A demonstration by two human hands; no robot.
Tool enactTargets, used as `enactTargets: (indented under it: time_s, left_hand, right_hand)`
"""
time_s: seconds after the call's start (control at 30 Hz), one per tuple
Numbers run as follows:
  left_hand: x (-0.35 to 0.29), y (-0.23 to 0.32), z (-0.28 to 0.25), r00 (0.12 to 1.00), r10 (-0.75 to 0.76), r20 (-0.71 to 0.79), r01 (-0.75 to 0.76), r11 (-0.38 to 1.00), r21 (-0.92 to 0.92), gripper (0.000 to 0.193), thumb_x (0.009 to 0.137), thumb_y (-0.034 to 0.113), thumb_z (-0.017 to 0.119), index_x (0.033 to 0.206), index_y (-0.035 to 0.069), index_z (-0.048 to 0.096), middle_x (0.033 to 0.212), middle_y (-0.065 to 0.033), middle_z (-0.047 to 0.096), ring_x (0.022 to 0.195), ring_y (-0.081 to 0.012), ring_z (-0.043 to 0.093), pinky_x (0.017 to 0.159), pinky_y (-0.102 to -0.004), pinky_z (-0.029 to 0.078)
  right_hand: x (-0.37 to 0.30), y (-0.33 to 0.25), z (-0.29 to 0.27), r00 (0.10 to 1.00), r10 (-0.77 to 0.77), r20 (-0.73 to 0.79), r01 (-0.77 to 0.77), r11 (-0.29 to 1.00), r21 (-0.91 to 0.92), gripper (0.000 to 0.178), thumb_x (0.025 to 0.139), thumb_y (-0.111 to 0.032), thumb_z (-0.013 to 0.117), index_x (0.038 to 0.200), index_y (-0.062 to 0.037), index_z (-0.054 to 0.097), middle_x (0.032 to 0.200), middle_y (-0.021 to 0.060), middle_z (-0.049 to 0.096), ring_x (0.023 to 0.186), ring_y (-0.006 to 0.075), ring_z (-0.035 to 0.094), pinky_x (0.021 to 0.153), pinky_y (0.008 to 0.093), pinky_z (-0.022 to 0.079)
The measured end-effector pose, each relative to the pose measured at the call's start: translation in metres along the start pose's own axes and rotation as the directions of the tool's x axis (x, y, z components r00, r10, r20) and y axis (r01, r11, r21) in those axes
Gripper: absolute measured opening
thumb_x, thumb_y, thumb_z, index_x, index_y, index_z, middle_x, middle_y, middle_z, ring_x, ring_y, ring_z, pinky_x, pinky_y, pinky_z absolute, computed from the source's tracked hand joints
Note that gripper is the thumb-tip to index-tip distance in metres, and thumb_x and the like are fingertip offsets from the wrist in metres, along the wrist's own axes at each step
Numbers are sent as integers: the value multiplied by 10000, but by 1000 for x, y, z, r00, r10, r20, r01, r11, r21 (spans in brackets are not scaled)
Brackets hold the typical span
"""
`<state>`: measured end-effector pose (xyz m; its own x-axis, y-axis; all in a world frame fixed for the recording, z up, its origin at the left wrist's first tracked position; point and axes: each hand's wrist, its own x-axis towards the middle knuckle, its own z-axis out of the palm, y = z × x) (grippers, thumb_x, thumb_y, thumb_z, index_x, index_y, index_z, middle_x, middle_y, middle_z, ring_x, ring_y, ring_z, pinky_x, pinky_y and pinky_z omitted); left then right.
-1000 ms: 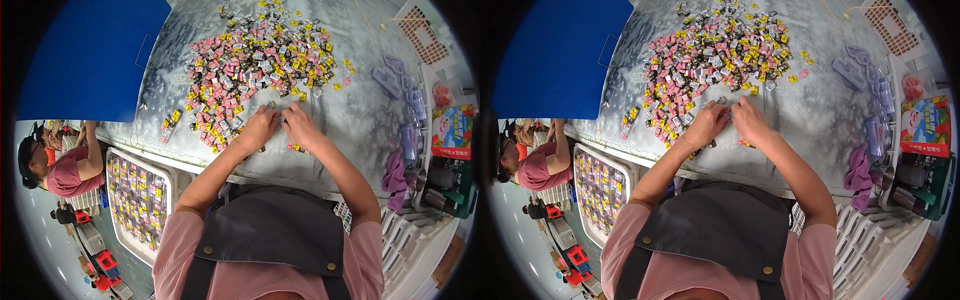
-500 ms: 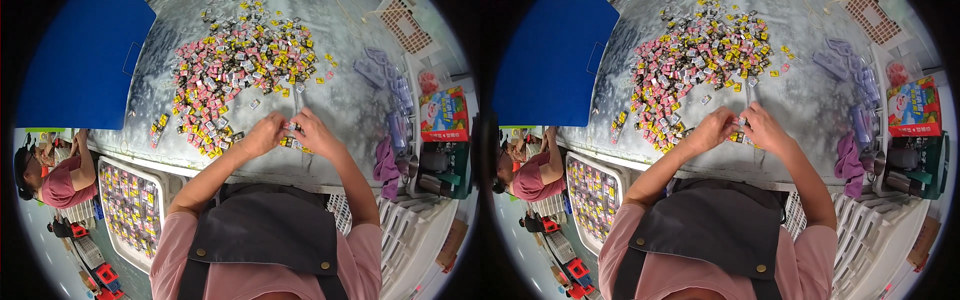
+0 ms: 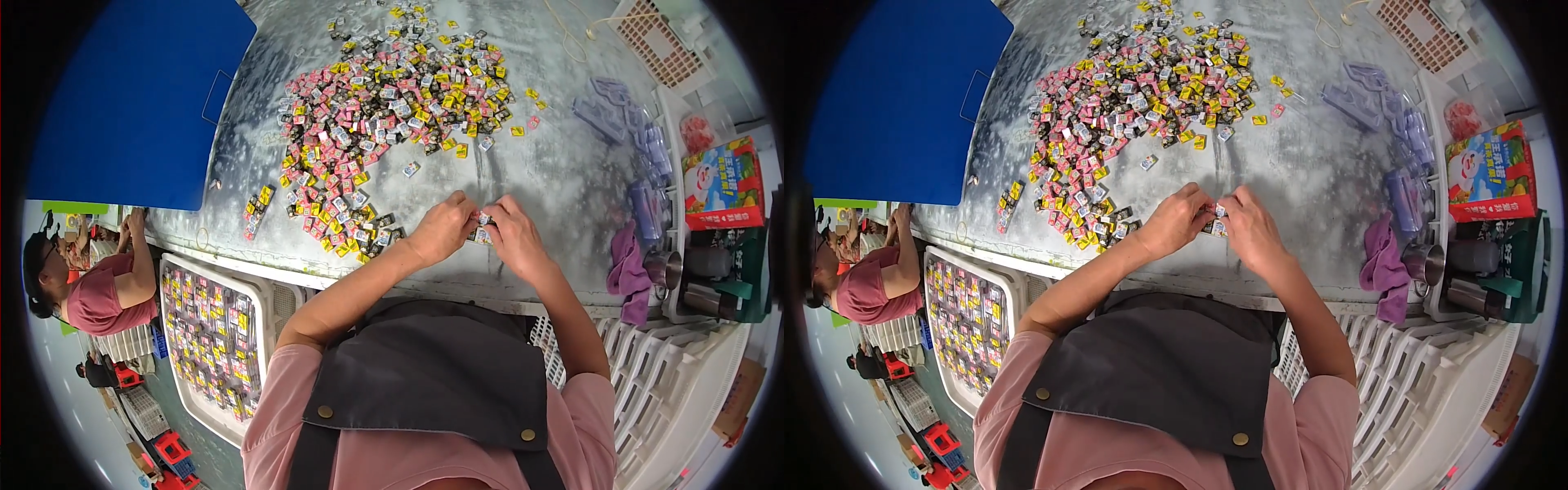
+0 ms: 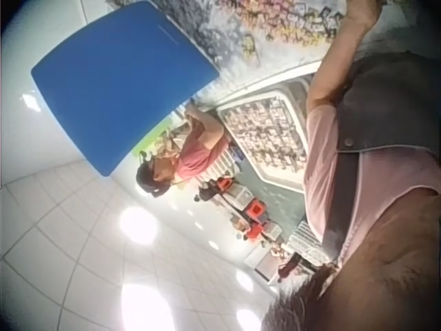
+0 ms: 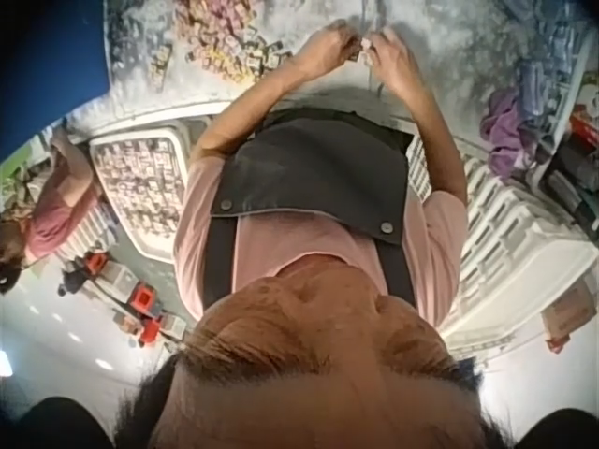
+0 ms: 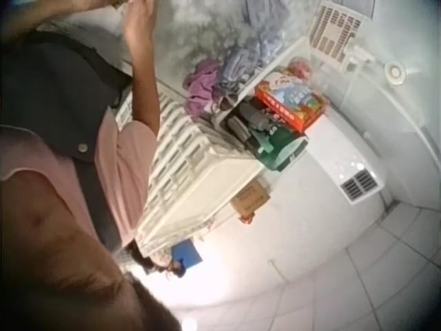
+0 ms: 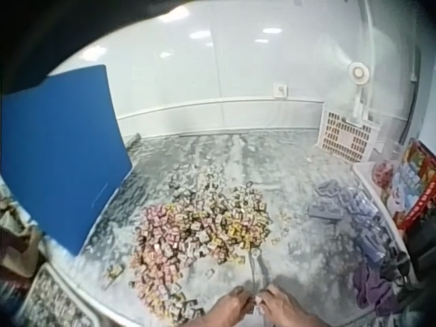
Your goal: Assembling and sorting small colorful plastic toy components at a factory workbench.
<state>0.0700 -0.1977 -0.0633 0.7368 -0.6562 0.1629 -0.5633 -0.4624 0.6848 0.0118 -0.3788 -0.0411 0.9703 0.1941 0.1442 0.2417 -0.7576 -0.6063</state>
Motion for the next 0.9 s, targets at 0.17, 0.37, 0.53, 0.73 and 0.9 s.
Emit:
enactTargets:
  time_s: [0.17, 0.37, 0.53, 0.73, 0.9]
  left_hand:
    - [-3, 3, 1, 1000, -3, -22, 3, 1000, -30, 138, 838, 48, 694, 957, 2, 643, 890, -155, 578, 782, -355, 625, 701, -430, 528]
    - [-5, 4, 0, 998, -57, -39, 53, 995, -84, 136, 851, 50, 692, 976, 11, 655, 914, -153, 575, 758, -350, 628, 685, -424, 528]
    - [-14, 5, 7, 994, 22, -107, -18, 999, 35, 142, 856, 70, 695, 985, 18, 666, 911, -138, 579, 762, -327, 629, 665, -402, 527]
    - [-28, 1, 10, 969, 244, -28, -219, 910, 353, 365, 813, 70, 589, 1158, -48, 595, 1000, -168, 527, 926, -325, 573, 794, -403, 502]
    - [-26, 12, 6, 957, 286, -45, -238, 866, 440, 438, 876, 169, 663, 1248, -46, 580, 1288, -232, 527, 1168, -382, 530, 996, -509, 428]
  right_hand:
    - [-13, 2, 11, 997, -29, -77, 28, 999, -16, 253, 835, 0, 673, 1085, 15, 641, 1043, 151, 579, 948, 352, 600, 806, 425, 506]
    - [-29, 3, 19, 983, -128, -128, 108, 982, -154, 339, 795, -23, 668, 1123, 54, 632, 1164, 142, 587, 1015, 324, 572, 882, 412, 503]
    - [-50, 4, 28, 980, -166, -110, 135, 960, -246, 590, 790, -207, 747, 1273, 76, 563, 1447, 177, 478, 1283, 383, 446, 1085, 487, 362]
    - [-58, 7, 29, 997, -77, 7, 76, 953, -292, 737, 845, -386, 683, 1393, 51, 454, 1537, 196, 352, 1427, 375, 300, 1179, 544, 178]
    - [-54, -5, 29, 997, -14, 75, 34, 963, -267, 844, 853, -453, 654, 1473, 34, 353, 1581, 184, 280, 1487, 339, 206, 1197, 539, 116]
